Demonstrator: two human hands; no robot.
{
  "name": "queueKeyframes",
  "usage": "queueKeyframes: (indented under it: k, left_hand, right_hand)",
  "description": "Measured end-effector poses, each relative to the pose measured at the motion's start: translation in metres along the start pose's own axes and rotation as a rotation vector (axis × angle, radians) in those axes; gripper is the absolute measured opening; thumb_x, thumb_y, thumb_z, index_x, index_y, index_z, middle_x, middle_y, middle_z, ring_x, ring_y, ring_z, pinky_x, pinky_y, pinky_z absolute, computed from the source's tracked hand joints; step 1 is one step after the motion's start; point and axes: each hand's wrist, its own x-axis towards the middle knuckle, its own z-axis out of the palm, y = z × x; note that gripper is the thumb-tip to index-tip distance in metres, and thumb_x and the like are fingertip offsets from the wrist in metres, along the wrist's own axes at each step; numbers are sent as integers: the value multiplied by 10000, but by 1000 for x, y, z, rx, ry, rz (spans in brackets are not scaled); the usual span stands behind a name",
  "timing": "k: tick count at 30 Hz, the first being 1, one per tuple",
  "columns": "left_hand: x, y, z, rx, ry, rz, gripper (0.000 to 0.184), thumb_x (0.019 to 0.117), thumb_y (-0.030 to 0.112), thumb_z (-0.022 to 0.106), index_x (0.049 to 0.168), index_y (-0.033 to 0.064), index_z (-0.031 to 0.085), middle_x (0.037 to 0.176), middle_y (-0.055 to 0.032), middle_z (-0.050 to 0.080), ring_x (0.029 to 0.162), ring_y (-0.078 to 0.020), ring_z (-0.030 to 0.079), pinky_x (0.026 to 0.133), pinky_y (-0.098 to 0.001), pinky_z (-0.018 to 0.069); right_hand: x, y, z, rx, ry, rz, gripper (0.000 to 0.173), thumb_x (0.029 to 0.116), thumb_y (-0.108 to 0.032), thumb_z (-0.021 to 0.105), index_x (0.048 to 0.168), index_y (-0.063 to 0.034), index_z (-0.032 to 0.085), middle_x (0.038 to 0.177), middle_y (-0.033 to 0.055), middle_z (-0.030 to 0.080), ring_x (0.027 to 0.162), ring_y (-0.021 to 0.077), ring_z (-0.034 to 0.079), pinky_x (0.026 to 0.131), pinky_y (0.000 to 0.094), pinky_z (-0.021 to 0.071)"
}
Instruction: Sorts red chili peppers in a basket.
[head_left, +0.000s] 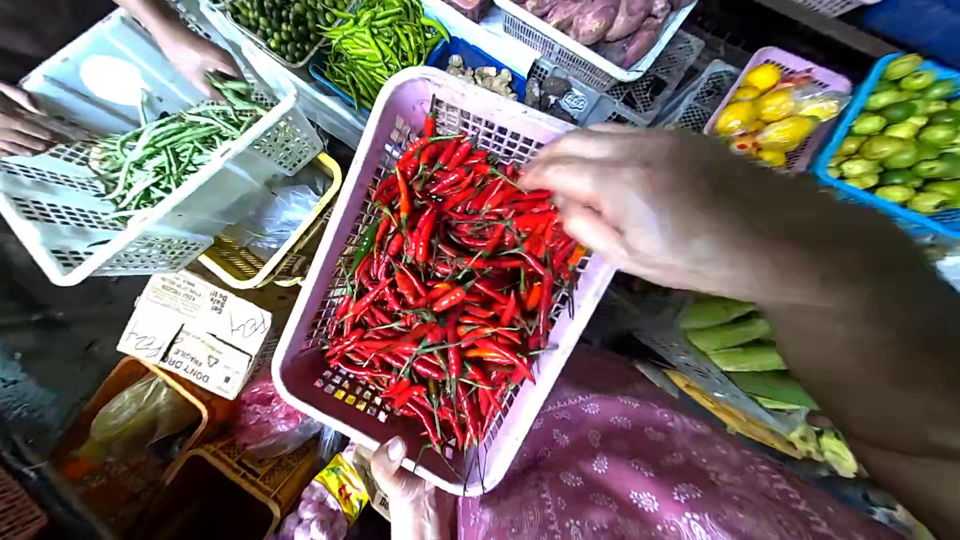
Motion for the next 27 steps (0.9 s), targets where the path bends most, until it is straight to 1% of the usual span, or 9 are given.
queueKeyframes:
  k: [4, 7, 11, 14, 17, 21, 23, 25, 27]
  left_hand:
    - [-2, 5, 11, -52, -66, 23, 284, 804, 209, 802, 1079, 137, 786, 992, -24, 792, 922, -95, 756, 800, -278, 626]
    - [-5, 6, 11, -38, -54, 13, 275, 810, 226, 804, 1073, 147, 787, 986, -16, 793, 916, -83, 756, 793, -267, 626]
    - [-4, 9, 14, -39, -92, 12, 226, 862, 208, 758, 1078, 152, 794, 983, 6, 795, 906, -60, 751, 804, -238, 616]
    - [-5, 11, 18, -19, -37, 10, 223, 835, 214, 787, 1051, 155, 796, 961, 8, 792, 889, -60, 750, 785, -242, 620]
    - [-4, 9, 21, 19, 38, 78, 226, 786, 234, 818, 992, 147, 794, 913, -10, 791, 842, -69, 757, 728, -250, 630]
    - [-13, 4, -13, 112, 66, 81, 295, 776, 301, 845, 1032, 177, 766, 923, -3, 779, 838, -74, 746, 726, -275, 627]
    - [-13, 6, -12, 129, 92, 83, 276, 766, 296, 852, 1001, 182, 765, 909, 2, 775, 830, -77, 744, 716, -277, 626]
    - [-3, 12, 8, 63, 12, 114, 187, 831, 263, 791, 1000, 184, 807, 921, 22, 791, 850, -50, 749, 742, -231, 620]
    - [3, 13, 11, -11, -43, 130, 192, 844, 242, 768, 1009, 153, 807, 938, -4, 794, 865, -70, 756, 757, -245, 625]
  right_hand:
    - [-9, 1, 8, -219, -145, 55, 179, 942, -30, 622, 1074, 10, 736, 986, 177, 709, 973, 387, 688, 705, 502, 556]
    - [-8, 7, 13, -77, -57, -24, 168, 916, 44, 594, 934, -25, 746, 879, 127, 698, 856, 318, 686, 709, 444, 551]
    - [-8, 16, -7, 235, 156, -86, 204, 977, -109, 553, 991, -84, 755, 904, 39, 718, 761, 83, 649, 685, 261, 549]
    - [-10, 22, -22, 389, 233, -30, 133, 972, -128, 619, 1022, -96, 738, 962, -41, 717, 839, -71, 644, 771, 99, 551]
    - [-14, 24, -21, 625, 218, -47, 116, 951, -45, 632, 1036, -49, 711, 961, -44, 729, 847, -46, 686, 785, 119, 595]
    - [-27, 26, -12, 821, 168, -54, 139, 948, -17, 621, 1051, -51, 707, 976, -40, 740, 864, 0, 698, 773, 156, 605]
    - [-43, 28, -17, 789, 138, -99, 123, 958, -75, 632, 1052, -72, 712, 982, -51, 723, 856, 4, 685, 739, 157, 606]
    - [-63, 29, -20, 687, 107, -146, 108, 969, -164, 647, 1020, -113, 727, 967, -72, 725, 834, -4, 684, 708, 160, 611]
    - [-79, 31, -12, 538, 69, -165, 160, 974, -204, 620, 1005, -135, 760, 998, -77, 744, 930, 0, 699, 807, 170, 611]
